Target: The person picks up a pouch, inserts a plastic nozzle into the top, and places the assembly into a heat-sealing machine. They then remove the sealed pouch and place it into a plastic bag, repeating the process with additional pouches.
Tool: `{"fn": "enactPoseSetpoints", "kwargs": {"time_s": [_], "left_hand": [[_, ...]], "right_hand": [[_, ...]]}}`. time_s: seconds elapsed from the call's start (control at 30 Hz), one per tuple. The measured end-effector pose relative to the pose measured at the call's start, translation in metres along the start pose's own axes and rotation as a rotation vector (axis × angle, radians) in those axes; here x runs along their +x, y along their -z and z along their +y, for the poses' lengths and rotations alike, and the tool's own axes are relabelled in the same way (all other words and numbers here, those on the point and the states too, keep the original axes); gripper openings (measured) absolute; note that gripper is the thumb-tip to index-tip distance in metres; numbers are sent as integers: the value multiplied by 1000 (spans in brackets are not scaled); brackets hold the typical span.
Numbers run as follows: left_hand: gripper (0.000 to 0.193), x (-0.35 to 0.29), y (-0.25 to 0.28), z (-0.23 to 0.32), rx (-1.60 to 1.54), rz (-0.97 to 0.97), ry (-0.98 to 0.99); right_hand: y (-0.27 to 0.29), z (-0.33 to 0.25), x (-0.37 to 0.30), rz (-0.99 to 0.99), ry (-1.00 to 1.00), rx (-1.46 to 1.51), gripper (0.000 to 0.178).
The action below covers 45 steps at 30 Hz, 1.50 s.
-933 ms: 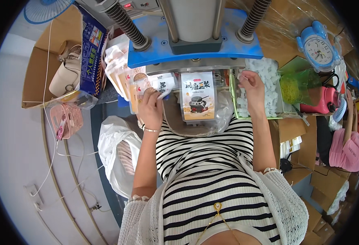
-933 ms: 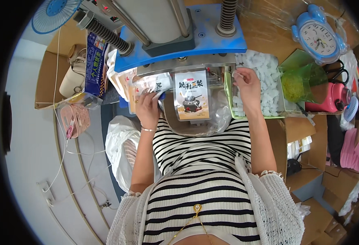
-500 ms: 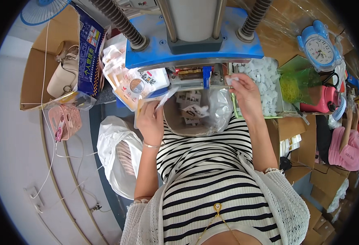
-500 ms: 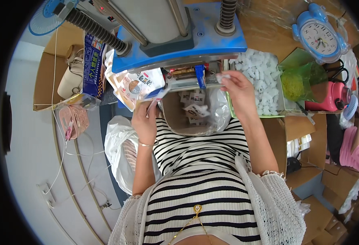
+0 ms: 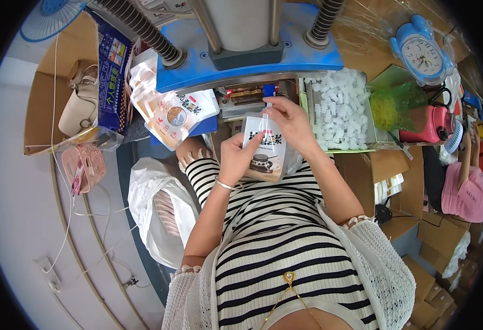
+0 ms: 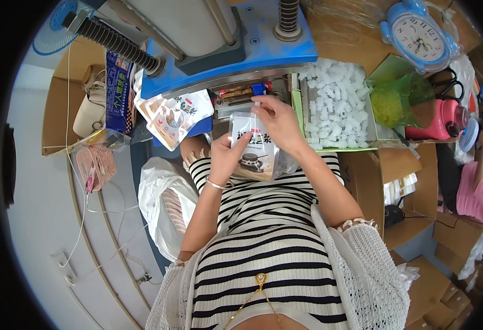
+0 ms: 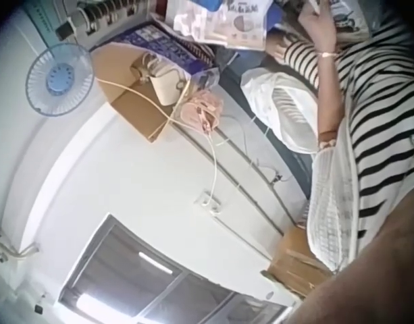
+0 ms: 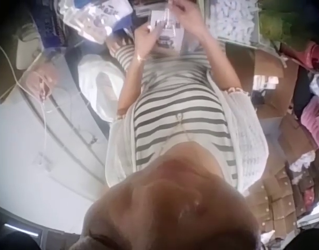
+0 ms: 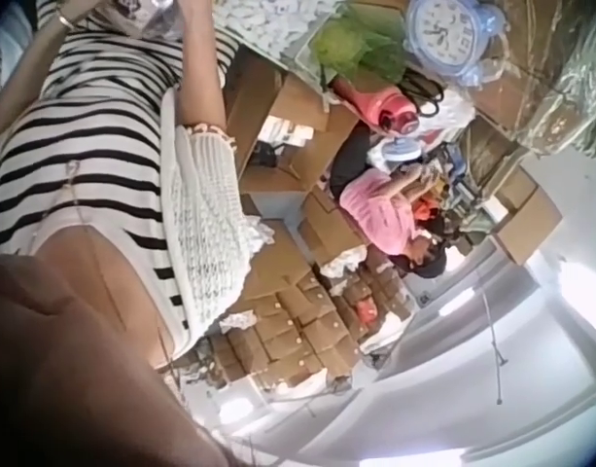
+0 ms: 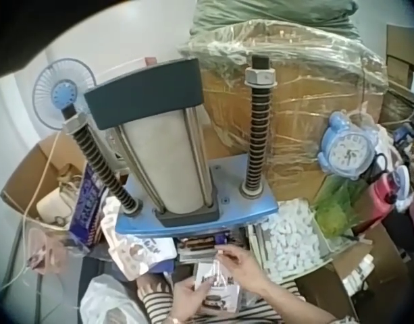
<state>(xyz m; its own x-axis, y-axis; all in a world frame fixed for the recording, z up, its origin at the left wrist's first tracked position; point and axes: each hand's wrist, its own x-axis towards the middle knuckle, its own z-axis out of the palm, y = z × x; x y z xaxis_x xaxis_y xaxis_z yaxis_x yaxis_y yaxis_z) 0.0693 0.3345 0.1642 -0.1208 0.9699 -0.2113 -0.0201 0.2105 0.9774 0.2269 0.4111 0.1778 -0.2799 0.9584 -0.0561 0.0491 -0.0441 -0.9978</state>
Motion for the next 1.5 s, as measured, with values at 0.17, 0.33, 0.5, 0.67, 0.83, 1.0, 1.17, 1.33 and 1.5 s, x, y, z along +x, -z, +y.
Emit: {"fn": "enactPoseSetpoints", "kwargs": {"time_s": [0.17, 0.33, 0.5, 0.67, 0.83, 1.0, 1.17, 1.33, 1.5], "left_hand": [[22, 32, 8, -6, -117, 134, 19], [28, 52, 5, 11, 146, 138, 17], [27, 39, 37, 53, 1139, 712, -530], [29, 7, 57, 11, 1596, 716, -735], [19, -14, 81, 33, 983, 474, -440], [18, -25, 34, 68, 696, 259, -443], [19, -7, 13, 29, 439, 55, -10], [23, 0, 5, -1, 12, -34, 4], [25, 40, 18, -11, -160, 20, 23]], "right_hand": [[38, -1, -1, 281, 236, -497, 25], [86, -19, 33, 483, 557, -1057, 17], [86, -5, 42, 419, 578, -1274, 16], [84, -4, 43, 363, 496, -1227, 17], [63, -20, 10, 356, 150, -537, 20], [17, -34, -13, 74, 89, 109, 22], [5, -26, -1, -53, 208, -209, 28], [4, 7, -7, 86, 97, -256, 26], [56, -3, 15, 366, 379, -950, 20]]}}
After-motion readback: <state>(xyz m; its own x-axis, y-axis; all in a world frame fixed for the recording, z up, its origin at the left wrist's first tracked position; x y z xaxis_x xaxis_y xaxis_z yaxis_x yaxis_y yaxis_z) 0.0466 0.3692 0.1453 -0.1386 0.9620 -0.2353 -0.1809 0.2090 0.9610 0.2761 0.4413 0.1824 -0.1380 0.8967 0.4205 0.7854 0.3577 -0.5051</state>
